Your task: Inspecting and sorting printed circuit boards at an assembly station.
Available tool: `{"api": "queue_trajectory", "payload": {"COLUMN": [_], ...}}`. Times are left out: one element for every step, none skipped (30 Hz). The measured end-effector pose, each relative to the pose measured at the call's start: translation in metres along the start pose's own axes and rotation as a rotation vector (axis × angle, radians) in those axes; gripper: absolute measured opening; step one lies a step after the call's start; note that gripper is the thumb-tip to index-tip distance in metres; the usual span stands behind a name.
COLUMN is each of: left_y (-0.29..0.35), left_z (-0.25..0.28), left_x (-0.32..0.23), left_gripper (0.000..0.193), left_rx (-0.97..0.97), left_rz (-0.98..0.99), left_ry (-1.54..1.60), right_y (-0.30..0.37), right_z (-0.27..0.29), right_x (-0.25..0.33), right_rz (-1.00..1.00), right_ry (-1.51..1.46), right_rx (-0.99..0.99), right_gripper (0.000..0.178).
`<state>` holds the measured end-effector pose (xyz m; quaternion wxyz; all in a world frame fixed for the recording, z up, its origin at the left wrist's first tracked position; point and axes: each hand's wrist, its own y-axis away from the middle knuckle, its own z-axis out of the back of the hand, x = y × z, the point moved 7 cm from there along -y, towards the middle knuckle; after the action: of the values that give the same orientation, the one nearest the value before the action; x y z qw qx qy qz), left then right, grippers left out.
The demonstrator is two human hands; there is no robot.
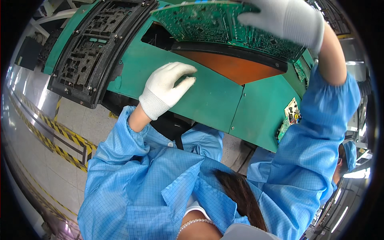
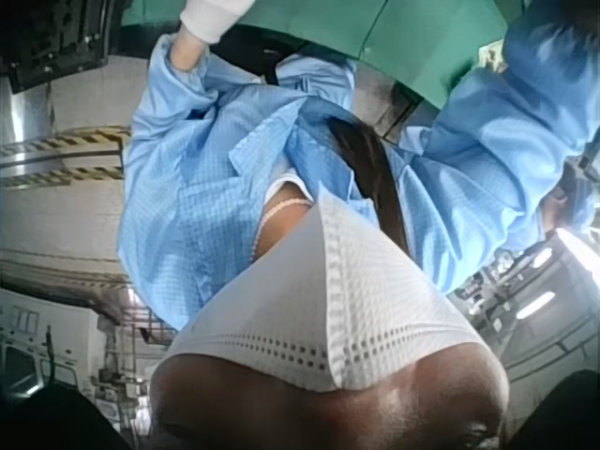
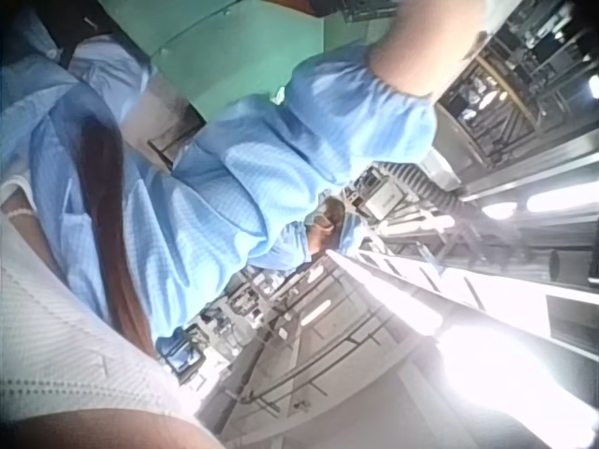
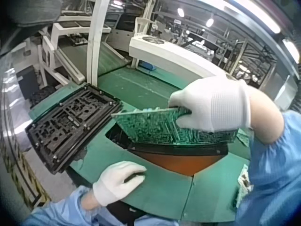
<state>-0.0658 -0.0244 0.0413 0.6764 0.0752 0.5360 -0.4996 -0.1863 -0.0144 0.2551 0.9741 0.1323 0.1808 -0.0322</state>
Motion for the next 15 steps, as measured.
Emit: {"api": "queue_trajectory", "payload": {"left_y": [0.000,0.000,0.001,0.002,0.004,0.006,0.010,0.017,0.023,0.029,0.037,0.046,0.051,0.055,0.054], "left_z": [0.000,0.000,0.000,0.000,-0.001,-0.002,-0.006,-0.014,-0.018,-0.024,-0.037,-0.045,-0.041,-0.040,-0.042], "left_x": [0.000,0.001,0.002,-0.002,-0.006,-0.009,-0.011,-0.010,-0.018,-0.026,-0.025,-0.033,-0.043,-0.048,-0.048], "left_gripper": [0.022,0.022,0.022,0.022,0.022,0.023,0.025,0.029,0.031,0.033,0.034,0.034,0.033,0.032,0.028], "left_rx": [-0.001,-0.003,-0.007,-0.017,-0.016,-0.006,0.018,0.119,0.118,0.125,0.308,0.358,0.302,0.317,0.397], "left_rz": [-0.006,-0.013,-0.013,-0.080,-0.147,-0.188,-0.213,-0.162,-0.252,-0.322,-0.264,-0.344,-0.417,-0.450,-0.396], "left_ry": [-0.013,-0.025,-0.023,-0.058,-0.098,-0.134,-0.176,-0.253,-0.306,-0.368,-0.281,-0.415,-0.351,-0.318,-0.137], "right_y": [0.009,0.018,0.028,0.034,0.041,0.051,0.061,0.069,0.081,0.089,0.099,0.109,0.123,0.136,0.145], "right_z": [-0.006,-0.010,-0.014,-0.016,-0.022,-0.032,-0.048,-0.061,-0.056,-0.059,-0.051,-0.044,-0.040,-0.032,-0.027], "right_x": [0.005,0.012,0.023,0.043,0.049,0.054,0.068,0.082,0.092,0.097,0.094,0.087,0.081,0.077,0.070], "right_rz": [-0.027,-0.022,-0.029,0.074,0.097,0.079,0.036,0.067,0.123,0.136,0.147,0.138,0.076,0.042,0.034], "right_ry": [0.079,0.205,0.306,0.354,0.360,0.374,0.412,0.303,0.301,0.333,0.266,0.236,0.188,0.144,0.096], "right_rx": [-0.032,-0.118,-0.177,-0.455,-0.447,-0.399,-0.354,-0.287,-0.380,-0.349,-0.408,-0.419,-0.333,-0.339,-0.373], "right_gripper": [0.031,0.027,0.023,0.020,0.017,0.015,0.015,0.018,0.022,0.026,0.031,0.035,0.040,0.042,0.042]}}
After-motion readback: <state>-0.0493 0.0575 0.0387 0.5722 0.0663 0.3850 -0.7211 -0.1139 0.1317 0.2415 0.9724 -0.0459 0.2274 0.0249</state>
